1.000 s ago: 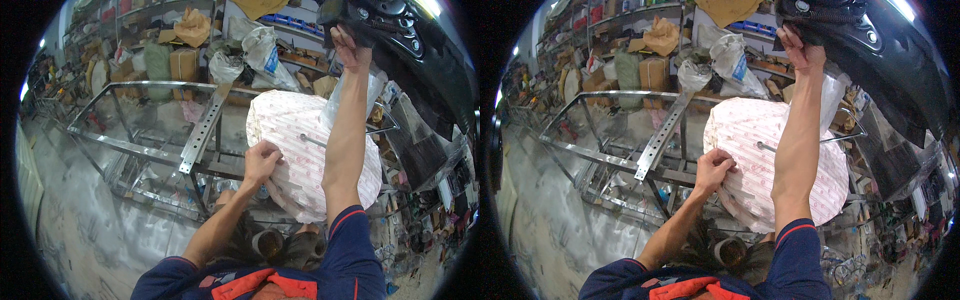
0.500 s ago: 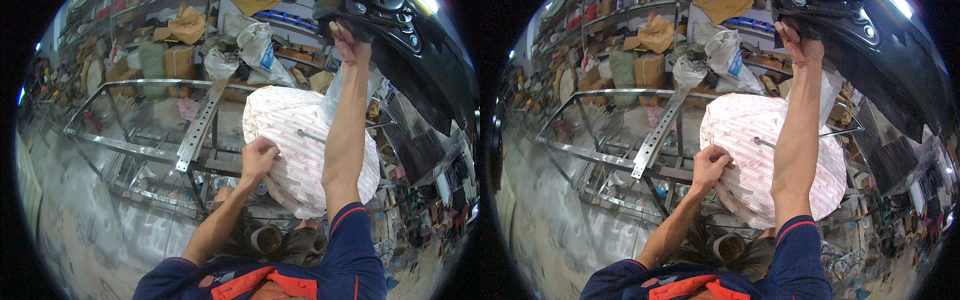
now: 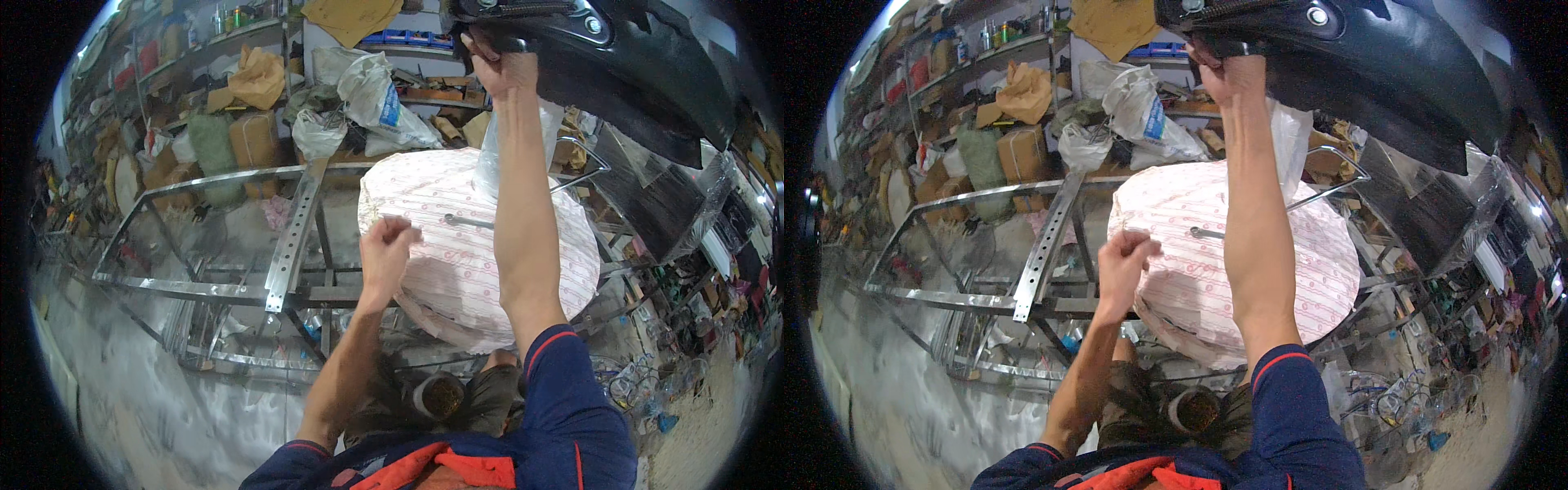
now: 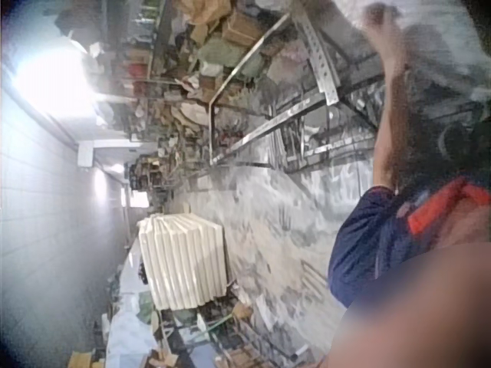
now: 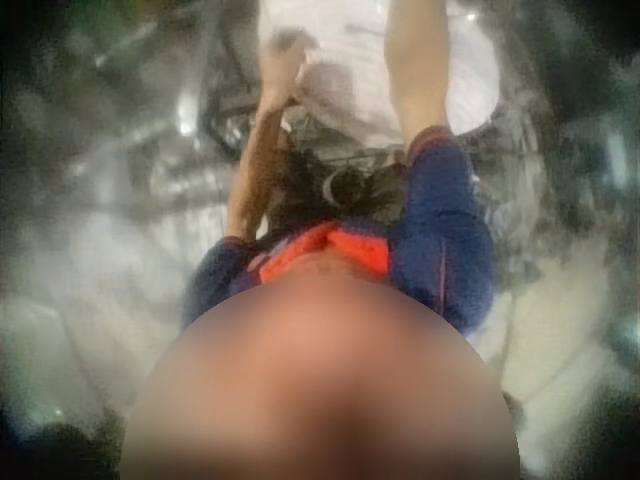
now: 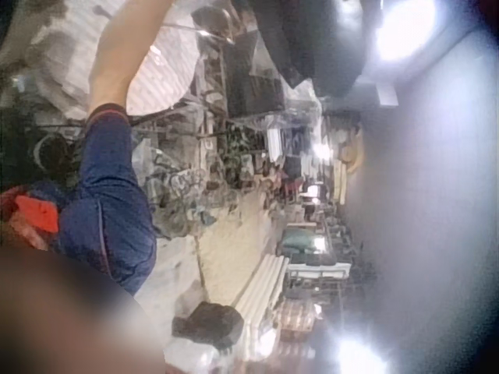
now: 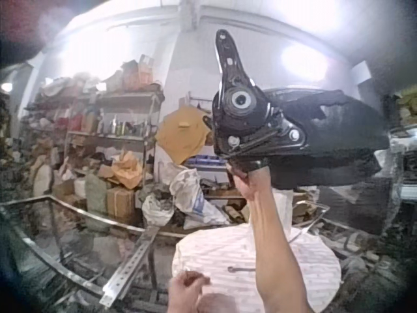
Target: The person sits on the floor in a workshop and assembles a black mechanical component. They insert small metal parts into the component and use a wrench to tighten bolts, securing the parts in place.
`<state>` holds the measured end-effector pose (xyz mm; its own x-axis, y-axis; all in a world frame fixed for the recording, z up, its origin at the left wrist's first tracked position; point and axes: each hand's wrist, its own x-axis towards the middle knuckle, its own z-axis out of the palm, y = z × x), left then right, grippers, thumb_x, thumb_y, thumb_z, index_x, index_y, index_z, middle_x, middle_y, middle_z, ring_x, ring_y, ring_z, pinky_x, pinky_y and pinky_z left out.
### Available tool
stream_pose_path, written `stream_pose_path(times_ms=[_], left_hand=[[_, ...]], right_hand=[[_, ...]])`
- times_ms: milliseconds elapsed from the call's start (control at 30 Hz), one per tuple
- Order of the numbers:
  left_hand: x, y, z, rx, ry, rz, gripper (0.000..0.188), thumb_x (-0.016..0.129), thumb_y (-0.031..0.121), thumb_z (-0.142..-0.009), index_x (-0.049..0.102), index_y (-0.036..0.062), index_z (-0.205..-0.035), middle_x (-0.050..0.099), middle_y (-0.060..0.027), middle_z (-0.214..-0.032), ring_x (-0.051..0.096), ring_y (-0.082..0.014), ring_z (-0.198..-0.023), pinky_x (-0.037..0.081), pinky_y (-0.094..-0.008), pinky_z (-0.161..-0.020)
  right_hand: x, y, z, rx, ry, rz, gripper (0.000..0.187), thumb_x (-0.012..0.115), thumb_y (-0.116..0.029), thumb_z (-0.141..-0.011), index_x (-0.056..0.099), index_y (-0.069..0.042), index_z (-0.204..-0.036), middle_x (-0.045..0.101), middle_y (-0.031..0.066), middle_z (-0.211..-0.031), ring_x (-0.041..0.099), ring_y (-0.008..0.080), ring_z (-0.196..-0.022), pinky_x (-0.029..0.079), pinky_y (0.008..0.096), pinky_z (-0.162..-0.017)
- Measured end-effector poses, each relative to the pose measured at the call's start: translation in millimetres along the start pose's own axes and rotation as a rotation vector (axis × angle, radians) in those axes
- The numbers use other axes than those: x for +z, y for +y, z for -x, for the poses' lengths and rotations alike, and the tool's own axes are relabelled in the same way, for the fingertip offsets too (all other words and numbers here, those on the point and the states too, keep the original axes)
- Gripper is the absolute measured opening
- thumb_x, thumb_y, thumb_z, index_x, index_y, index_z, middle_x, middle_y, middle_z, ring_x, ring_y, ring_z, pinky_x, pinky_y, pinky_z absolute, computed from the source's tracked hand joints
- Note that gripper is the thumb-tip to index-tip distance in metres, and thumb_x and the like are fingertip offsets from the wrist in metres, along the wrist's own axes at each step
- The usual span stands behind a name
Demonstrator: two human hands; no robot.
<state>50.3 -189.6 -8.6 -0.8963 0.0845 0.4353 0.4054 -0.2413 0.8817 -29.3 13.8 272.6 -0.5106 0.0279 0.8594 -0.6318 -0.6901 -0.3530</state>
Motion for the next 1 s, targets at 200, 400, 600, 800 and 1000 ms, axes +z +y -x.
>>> stream_pose_path(times_ms=[200, 400, 600, 800, 1000], left_hand=[[44, 145, -97, 0.183, -0.251, 0.484, 0.021, 0.066, 0.009, -0.094, 0.065, -0.0075, -0.108, 0.071, -0.0133, -0.096, 0.069, -0.0198, -0.091, 0.054, -0.0311, -0.076], [63, 186, -156, 0.108, -0.536, 0.848, 0.029, 0.051, 0.008, -0.1, 0.052, -0.012, -0.121, 0.061, -0.0214, -0.116, 0.065, -0.0296, -0.105, 0.054, -0.0393, -0.087], [99, 176, -187, -0.189, -0.568, 1.017, 0.023, 0.048, 0.01, -0.1, 0.055, -0.0053, -0.117, 0.062, -0.0183, -0.113, 0.062, -0.029, -0.102, 0.051, -0.0452, -0.092], [139, 187, -180, -0.058, -0.82, 1.336, 0.026, 0.05, 0.02, -0.099, 0.06, 0.0057, -0.118, 0.066, -0.0101, -0.115, 0.061, -0.029, -0.102, 0.047, -0.0479, -0.095], [146, 170, -200, 0.014, -0.919, 1.522, 0.027, 0.052, 0.018, -0.097, 0.063, 0.0038, -0.118, 0.068, -0.0135, -0.118, 0.064, -0.0285, -0.108, 0.05, -0.0495, -0.096]], right_hand=[[27, -10, 15, -0.036, 0.24, 0.134, 0.01, 0.063, -0.016, -0.095, 0.065, -0.007, -0.098, 0.062, 0.0068, -0.079, 0.05, 0.0196, -0.061, 0.047, 0.0392, -0.078], [59, 3, 18, -0.173, 0.567, 0.12, 0.014, 0.062, -0.014, -0.094, 0.066, -0.009, -0.107, 0.069, 0.008, -0.098, 0.061, 0.0219, -0.08, 0.051, 0.0397, -0.077], [33, -21, 41, -0.302, 0.29, 0.412, 0.013, 0.048, -0.006, -0.096, 0.061, -0.006, -0.098, 0.059, 0.0067, -0.086, 0.05, 0.0182, -0.067, 0.048, 0.0378, -0.075], [59, -62, 77, 0.005, 0.298, 0.366, 0.027, 0.037, -0.013, -0.106, 0.055, 0.0, -0.09, 0.034, 0.0029, -0.058, 0.03, 0.015, -0.053, 0.036, 0.0327, -0.063], [74, -69, 93, 0.028, 0.373, 0.363, 0.028, 0.042, -0.02, -0.107, 0.057, 0.003, -0.099, 0.067, 0.0154, -0.082, 0.038, 0.0139, -0.054, 0.034, 0.0304, -0.06]])
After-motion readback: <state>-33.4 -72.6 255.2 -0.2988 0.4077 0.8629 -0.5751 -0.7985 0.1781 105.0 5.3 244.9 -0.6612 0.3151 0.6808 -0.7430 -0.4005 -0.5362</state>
